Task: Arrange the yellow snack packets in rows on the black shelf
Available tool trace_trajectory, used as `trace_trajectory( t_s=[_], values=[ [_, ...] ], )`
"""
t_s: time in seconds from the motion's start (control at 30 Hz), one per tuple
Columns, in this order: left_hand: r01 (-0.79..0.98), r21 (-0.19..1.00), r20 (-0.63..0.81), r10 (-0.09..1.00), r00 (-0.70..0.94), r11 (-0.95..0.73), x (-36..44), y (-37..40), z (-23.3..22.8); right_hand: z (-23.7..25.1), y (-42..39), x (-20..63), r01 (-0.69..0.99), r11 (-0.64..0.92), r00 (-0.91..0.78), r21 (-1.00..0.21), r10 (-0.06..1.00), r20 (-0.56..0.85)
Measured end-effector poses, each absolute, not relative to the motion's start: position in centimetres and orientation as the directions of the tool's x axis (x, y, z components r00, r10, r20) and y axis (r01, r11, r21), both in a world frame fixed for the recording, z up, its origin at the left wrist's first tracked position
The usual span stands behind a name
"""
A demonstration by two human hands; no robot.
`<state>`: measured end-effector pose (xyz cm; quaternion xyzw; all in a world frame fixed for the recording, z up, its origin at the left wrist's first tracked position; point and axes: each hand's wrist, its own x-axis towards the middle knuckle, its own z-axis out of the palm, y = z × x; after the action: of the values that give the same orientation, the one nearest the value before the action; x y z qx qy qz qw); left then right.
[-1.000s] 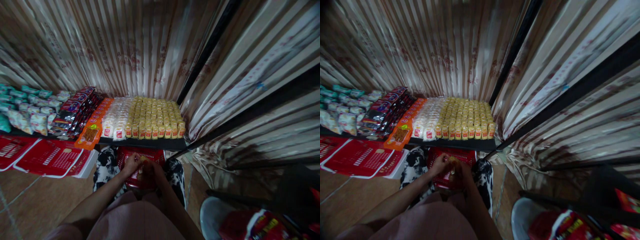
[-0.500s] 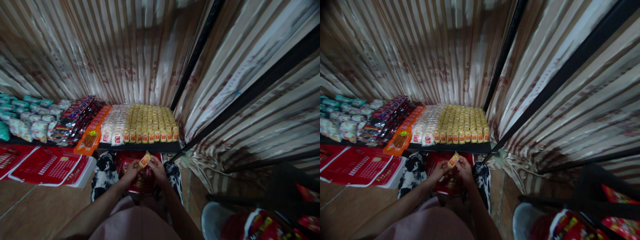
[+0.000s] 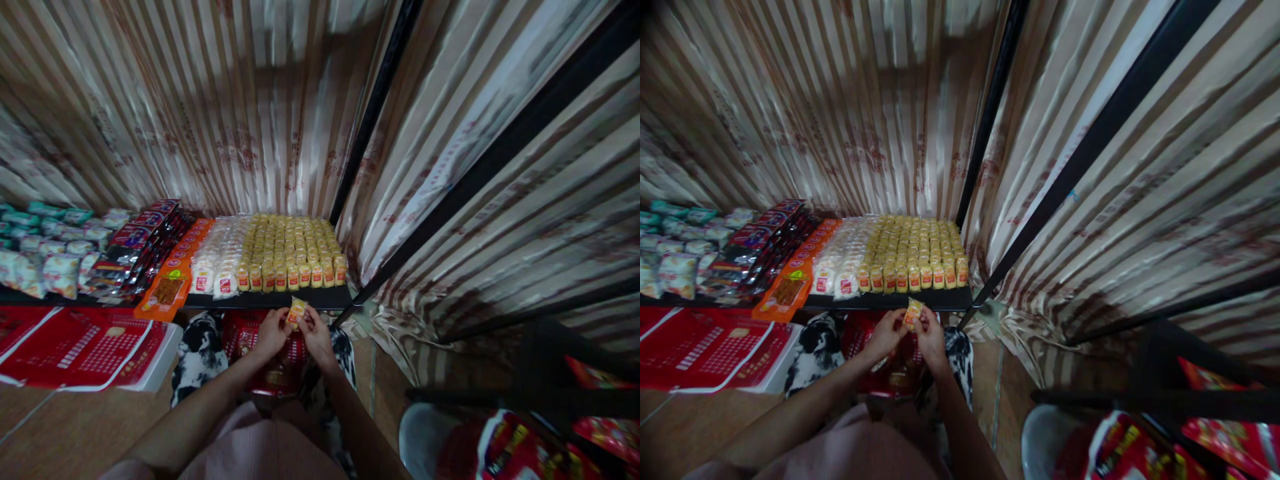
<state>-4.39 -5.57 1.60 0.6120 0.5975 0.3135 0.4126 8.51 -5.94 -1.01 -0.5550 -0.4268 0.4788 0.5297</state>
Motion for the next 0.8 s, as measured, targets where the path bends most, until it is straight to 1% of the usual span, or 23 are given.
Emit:
trace_trajectory(
  t_s=[0.03,0.1,0.23,0.37,0.5,0.57,0.67,0.8],
  values=[
    [0.523,0.852,-0.093,0.991,0.099,0.028,-4.2,-5.3,1.7,-1.1,-5.9,8.8,0.001,-0.072,0.187,-0.997,0.980,-0.071],
    [0.558,0.830,-0.085,0.989,0.123,0.002,-3.9,-4.9,1.7,-1.3,-5.8,9.1,0.047,-0.067,0.201,-0.997,0.978,-0.056],
    [0.556,0.831,-0.064,0.992,0.107,-0.006,-3.4,-4.7,1.1,-1.6,-5.6,9.3,0.085,-0.062,0.197,-0.994,0.979,-0.044],
    [0.543,0.839,-0.086,0.994,0.075,0.031,-3.3,-4.7,0.6,-1.5,-5.4,8.9,0.094,-0.061,0.182,-0.994,0.982,-0.043],
    [0.551,0.834,-0.072,0.995,0.067,0.023,-2.8,-3.9,1.0,-1.3,-5.6,8.6,0.105,-0.048,0.228,-0.993,0.973,-0.023],
    [0.557,0.831,-0.061,0.995,0.079,0.007,-1.9,-3.3,1.4,-1.1,-5.6,8.7,0.153,-0.013,0.294,-0.988,0.955,0.033],
    [0.567,0.823,-0.048,0.991,0.121,-0.030,0.1,-1.9,1.8,-0.6,-5.6,9.2,0.269,0.034,0.395,-0.963,0.907,0.143],
    [0.578,0.814,-0.052,0.985,0.161,-0.052,3.3,0.2,2.0,-0.2,-5.2,10.4,0.438,0.023,0.457,-0.899,0.855,0.244]
  ],
)
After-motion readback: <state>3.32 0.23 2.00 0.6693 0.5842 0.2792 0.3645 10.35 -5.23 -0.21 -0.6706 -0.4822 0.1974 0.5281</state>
